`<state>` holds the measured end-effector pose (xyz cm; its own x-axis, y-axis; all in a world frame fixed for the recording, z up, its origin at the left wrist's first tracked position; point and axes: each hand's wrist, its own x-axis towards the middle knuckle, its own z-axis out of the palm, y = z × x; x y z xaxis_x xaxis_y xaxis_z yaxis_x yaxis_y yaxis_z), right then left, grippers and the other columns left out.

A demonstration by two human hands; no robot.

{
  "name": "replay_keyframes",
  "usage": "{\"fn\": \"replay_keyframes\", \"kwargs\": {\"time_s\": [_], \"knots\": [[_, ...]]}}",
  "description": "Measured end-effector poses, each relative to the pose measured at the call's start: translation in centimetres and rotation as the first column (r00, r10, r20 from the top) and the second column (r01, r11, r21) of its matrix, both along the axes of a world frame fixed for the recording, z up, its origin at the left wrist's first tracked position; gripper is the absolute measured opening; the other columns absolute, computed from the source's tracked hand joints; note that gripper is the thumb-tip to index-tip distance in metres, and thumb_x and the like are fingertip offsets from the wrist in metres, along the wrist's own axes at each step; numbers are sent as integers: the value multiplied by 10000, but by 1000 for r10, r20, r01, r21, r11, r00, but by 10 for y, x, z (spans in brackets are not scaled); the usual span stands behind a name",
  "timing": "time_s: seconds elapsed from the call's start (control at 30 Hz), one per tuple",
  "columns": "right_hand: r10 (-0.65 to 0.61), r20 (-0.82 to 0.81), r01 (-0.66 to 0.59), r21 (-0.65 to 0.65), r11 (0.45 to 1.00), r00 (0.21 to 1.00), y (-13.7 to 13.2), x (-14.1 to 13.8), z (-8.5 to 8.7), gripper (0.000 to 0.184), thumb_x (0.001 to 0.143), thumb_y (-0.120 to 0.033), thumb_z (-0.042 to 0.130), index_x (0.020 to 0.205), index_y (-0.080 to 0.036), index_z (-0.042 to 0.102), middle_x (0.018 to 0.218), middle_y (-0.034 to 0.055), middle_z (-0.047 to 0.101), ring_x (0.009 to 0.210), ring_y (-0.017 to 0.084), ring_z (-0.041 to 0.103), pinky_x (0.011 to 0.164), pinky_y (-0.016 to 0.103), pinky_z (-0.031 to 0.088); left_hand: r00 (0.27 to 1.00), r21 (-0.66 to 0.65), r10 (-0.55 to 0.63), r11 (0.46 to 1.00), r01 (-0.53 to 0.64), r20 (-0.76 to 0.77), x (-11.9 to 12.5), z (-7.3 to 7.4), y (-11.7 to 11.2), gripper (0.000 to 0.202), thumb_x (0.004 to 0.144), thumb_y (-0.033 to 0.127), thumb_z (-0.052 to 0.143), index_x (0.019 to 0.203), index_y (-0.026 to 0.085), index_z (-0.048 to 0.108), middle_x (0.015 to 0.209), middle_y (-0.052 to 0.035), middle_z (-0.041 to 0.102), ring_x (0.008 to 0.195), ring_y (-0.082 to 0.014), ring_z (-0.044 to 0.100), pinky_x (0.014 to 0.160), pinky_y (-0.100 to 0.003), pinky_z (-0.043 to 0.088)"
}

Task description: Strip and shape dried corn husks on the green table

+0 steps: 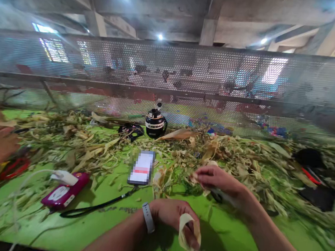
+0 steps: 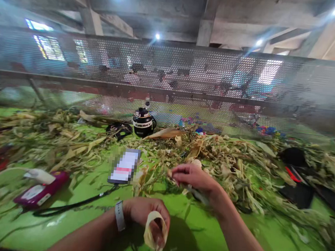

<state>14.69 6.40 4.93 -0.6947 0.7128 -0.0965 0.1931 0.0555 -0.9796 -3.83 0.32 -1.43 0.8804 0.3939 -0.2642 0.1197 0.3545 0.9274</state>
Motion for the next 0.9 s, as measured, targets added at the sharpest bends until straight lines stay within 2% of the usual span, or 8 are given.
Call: {"fn": "replay_keyframes", "kwargs": {"time_s": [0.1, 0.2, 0.3, 0.37, 0.5, 0.6, 0.7, 0.9], "knots": [[258, 470, -344, 106, 933, 844, -3, 10, 4, 190, 674, -175, 611, 810, -114, 728, 620, -2, 615, 526, 69, 488, 503, 179, 358, 989, 28, -147, 989, 147, 27, 0, -6, 1, 450, 447, 446, 813, 693, 93, 681, 656, -15, 639, 550, -127, 571, 559, -225, 483], [336, 588, -446, 47, 894, 736, -4, 2, -1, 227, 675, -177, 585, 836, -116, 733, 563, -6, 598, 493, 83, 508, 462, 178, 355, 957, 16, -282, 959, 282, 64, 4, -15, 3, 512, 418, 520, 792, 687, 98, 683, 632, -7, 631, 537, -149, 584, 568, -251, 491], [342, 352, -393, 80, 916, 871, -2, -22, -3, 339, 712, -302, 619, 1013, -159, 683, 695, 12, 651, 590, 114, 573, 560, 218, 443, 917, 12, -390, 921, 391, 84, 9, -21, 6, 532, 321, 467, 833, 688, 112, 683, 570, 22, 601, 545, -162, 592, 574, -250, 488], [149, -61, -140, 131, 981, 987, 0, -40, 1, 522, 757, -426, 585, 1232, -218, 533, 1000, 62, 658, 842, 159, 611, 782, 301, 467, 916, 17, -388, 921, 389, 100, 11, -22, 7, 544, 269, 439, 847, 671, 115, 676, 541, 33, 583, 532, -161, 585, 567, -251, 484], [-9, -341, 37, 77, 996, 940, 0, -59, 7, 767, 776, -492, 570, 1414, -320, 182, 1433, 77, 337, 1184, 197, 469, 981, 384, 367, 949, 3, -299, 954, 300, 95, 9, -16, 8, 558, 279, 507, 823, 642, 115, 661, 551, 23, 589, 523, -160, 574, 566, -267, 477], [-104, -122, 118, 112, 987, 987, -6, -55, -8, 704, 729, -453, 643, 1338, -222, 376, 1339, 136, 450, 1067, 224, 550, 903, 390, 440, 973, 21, -219, 976, 218, 73, 5, -9, 8, 548, 290, 467, 838, 686, 125, 675, 584, 19, 599, 581, -173, 588, 595, -275, 471], [-162, 15, 156, 195, 968, 987, -14, -42, -25, 425, 772, -474, 573, 1050, -154, 605, 1016, 105, 650, 913, 211, 606, 837, 357, 477, 990, 18, 74, 997, -76, 117, 6, -5, 8, 462, 418, 454, 816, 723, 139, 671, 654, 9, 619, 610, -133, 582, 635, -250, 464], [-308, 66, 242, 473, 847, 949, -32, -9, -25, 336, 863, -443, 424, 899, -174, 622, 860, 65, 624, 800, 181, 587, 698, 285, 487, 855, -119, 510, 859, -499, 95, 14, 2, 11, 370, 496, 395, 784, 691, 124, 623, 638, -4, 599, 519, -110, 559, 588, -281, 475]]}}
